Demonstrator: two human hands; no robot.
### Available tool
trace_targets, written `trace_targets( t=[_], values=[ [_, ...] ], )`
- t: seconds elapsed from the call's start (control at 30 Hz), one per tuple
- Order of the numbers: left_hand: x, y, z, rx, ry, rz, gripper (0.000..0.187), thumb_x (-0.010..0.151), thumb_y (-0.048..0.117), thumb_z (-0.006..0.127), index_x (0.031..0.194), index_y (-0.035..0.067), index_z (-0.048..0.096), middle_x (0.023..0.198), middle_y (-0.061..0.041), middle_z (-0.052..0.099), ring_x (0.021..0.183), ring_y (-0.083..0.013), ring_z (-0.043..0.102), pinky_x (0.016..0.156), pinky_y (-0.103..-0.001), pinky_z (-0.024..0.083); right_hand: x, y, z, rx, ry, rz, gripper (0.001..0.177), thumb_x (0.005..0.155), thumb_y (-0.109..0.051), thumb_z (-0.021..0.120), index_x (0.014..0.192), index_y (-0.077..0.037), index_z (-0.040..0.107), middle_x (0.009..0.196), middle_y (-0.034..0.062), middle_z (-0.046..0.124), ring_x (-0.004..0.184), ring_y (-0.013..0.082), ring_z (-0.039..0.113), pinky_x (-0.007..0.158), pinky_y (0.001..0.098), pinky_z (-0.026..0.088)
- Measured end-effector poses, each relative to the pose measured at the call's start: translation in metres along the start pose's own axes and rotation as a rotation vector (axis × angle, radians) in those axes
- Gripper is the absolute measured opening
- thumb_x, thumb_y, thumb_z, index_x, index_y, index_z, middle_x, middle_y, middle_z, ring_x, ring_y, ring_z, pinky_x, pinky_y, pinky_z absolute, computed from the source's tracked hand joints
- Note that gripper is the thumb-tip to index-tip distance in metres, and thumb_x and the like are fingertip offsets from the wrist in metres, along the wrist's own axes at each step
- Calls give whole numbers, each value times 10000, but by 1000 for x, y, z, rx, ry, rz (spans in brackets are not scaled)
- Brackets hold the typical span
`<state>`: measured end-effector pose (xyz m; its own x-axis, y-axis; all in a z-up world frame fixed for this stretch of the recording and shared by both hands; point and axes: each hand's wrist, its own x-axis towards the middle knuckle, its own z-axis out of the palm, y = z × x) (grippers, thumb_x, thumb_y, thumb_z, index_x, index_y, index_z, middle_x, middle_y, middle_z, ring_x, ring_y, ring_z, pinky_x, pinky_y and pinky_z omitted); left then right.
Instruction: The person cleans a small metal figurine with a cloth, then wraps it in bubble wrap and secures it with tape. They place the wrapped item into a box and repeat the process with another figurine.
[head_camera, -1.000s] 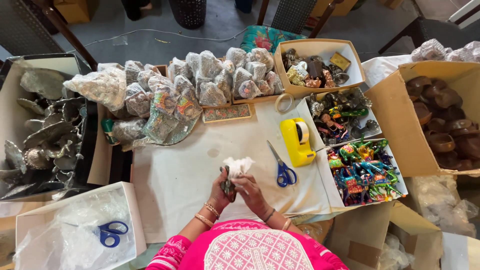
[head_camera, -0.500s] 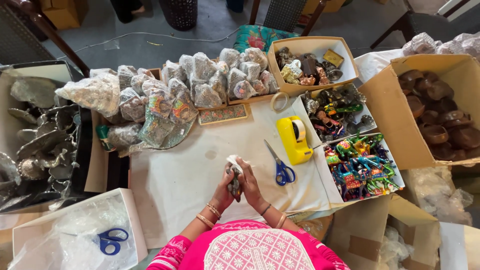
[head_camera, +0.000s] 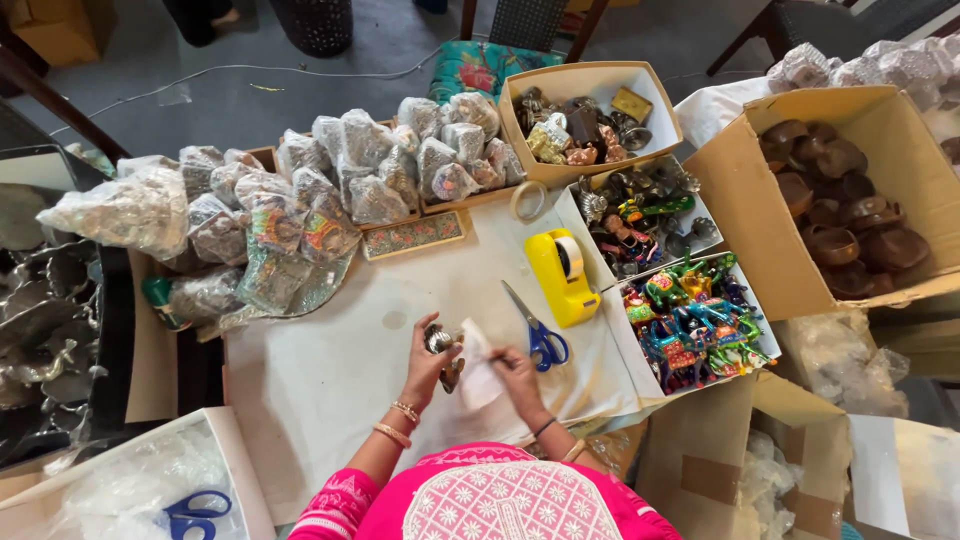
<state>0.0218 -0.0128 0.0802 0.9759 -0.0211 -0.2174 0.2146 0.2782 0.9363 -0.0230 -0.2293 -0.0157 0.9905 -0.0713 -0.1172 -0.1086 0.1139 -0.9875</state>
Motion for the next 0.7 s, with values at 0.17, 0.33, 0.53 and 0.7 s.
trace_targets(
  t=[0.17, 0.33, 0.53, 0.7],
  values=[
    [33, 5, -3, 670, -12, 355, 624, 621, 88, 912, 1177, 121, 630, 1234, -129, 476, 1182, -329, 474, 996, -434, 472, 30, -5, -71, -213, 359, -72, 206, 945, 32, 633, 1120, -24, 728, 992, 13, 711, 882, 98, 638, 780, 251, 516],
    [73, -15, -5, 1133, -74, 641, 521, 631, 10, 801, 1118, 130, 660, 1255, -146, 471, 1209, -407, 442, 1020, -478, 465, 41, -79, -70, -751, 501, -350, 263, 929, 54, 590, 1142, -21, 724, 1114, 123, 679, 1089, 245, 669, 964, 355, 537],
    [109, -33, 0, 1461, -141, 942, 457, 780, 54, 678, 1227, 126, 616, 1288, -158, 469, 1219, -395, 449, 1036, -492, 464, 63, -86, -57, -1127, 158, -414, 466, 921, 39, 526, 1383, 12, 573, 1382, 195, 491, 1378, 374, 482, 1125, 426, 440],
    [111, -39, 4, 1554, -224, 1082, 468, 854, 104, 648, 1315, 118, 567, 1279, -141, 464, 1215, -370, 442, 1099, -519, 437, 78, -76, -50, -1236, -8, -326, 718, 911, -113, 636, 1537, 61, 332, 1504, 241, 406, 1402, 404, 401, 1167, 438, 339]
  ],
)
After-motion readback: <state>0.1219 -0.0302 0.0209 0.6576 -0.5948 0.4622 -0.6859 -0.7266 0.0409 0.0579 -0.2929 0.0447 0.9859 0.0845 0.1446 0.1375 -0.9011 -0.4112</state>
